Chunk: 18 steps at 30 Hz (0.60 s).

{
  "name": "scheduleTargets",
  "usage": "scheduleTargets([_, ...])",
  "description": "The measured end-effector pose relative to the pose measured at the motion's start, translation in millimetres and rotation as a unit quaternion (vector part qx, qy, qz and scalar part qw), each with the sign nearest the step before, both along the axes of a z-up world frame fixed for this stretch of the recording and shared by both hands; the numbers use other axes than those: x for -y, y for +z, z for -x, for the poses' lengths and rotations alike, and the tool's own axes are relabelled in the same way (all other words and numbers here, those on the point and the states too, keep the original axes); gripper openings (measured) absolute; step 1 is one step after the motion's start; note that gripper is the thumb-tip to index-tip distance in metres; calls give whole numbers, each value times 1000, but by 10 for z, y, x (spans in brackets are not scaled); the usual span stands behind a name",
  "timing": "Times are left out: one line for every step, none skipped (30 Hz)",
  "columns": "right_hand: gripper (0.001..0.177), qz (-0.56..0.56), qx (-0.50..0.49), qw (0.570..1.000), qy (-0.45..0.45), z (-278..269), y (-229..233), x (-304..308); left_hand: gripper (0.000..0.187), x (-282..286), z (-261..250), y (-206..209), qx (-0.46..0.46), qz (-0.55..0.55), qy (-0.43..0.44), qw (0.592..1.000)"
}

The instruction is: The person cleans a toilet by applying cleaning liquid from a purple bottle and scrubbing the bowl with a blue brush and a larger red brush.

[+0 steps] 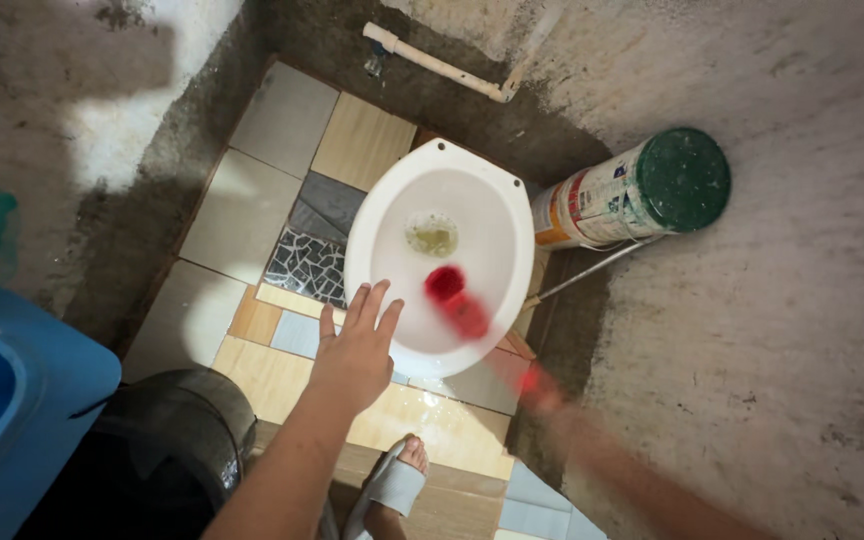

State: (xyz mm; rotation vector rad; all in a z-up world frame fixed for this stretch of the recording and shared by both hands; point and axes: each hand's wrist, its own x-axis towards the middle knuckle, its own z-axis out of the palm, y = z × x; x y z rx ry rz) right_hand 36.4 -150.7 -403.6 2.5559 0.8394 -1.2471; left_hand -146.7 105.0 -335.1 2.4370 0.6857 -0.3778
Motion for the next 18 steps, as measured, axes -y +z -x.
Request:
scheduleTargets([78,8,29,1000,1,-240,-1,37,76,-2,17,25,-11,1,-8,1000])
scheduleTargets([79,13,56,998,1,-424,-16,56,78,-25,41,47,-12,3,-9,1000])
scheduleTargets([79,13,65,998,-8,-536,-51,58,79,-51,63,70,-14,5,-11,1000])
scheduleTargets([80,12,65,998,-18,-549,-89,81,81,-70,96,97,-19,8,-16,1000])
scheduleTargets([80,8,62,998,-29,-492,-132,98,78,-93,129,120,-14,1,-15,1000])
scheduleTargets([80,-1,44,998,-39,-351,-190,82,75,-132,172,139,-9,-7,-14,1000])
scheduleTargets([81,-12,19,999,-47,-144,-233,58,72,-170,215,153,-4,-14,-12,1000])
scheduleTargets([81,-26,-5,998,-58,72,-284,-44,72,-228,241,162,-4,-18,-10,1000])
scheduleTargets([82,-45,-43,996,-67,329,-318,-151,72,-274,282,168,-4,-22,-8,1000])
scheduleTargets([82,-61,-81,992,-77,625,-340,-250,72,-291,323,160,-4,-23,-3,1000])
scheduleTargets([83,-76,-120,986,-88,936,-351,-348,72,-323,356,142,-6,-25,-2,1000])
scheduleTargets([83,-88,-156,979,-99,1178,-339,-402,72,-353,391,125,-8,-26,-1,1000])
scheduleTargets([83,-97,-188,972,-107,1441,-318,-476,72,-377,434,110,-11,-28,0,1000])
scheduleTargets([84,-106,-215,964,-115,1610,-308,-506,74,-391,466,93,-10,-26,10,1000])
scheduleTargets([84,-111,-233,958,-122,1715,-312,-507,75,-403,497,76,-10,-25,19,999])
scheduleTargets([85,-117,-247,954,-125,1754,-335,-475,77,-414,522,59,-9,-24,30,999])
scheduleTargets([85,-121,-259,950,-125,1783,-372,-403,76,-420,543,42,-3,-26,36,999])
scheduleTargets([86,-122,-260,950,-124,1757,-430,-300,75,-429,549,22,4,-30,41,999])
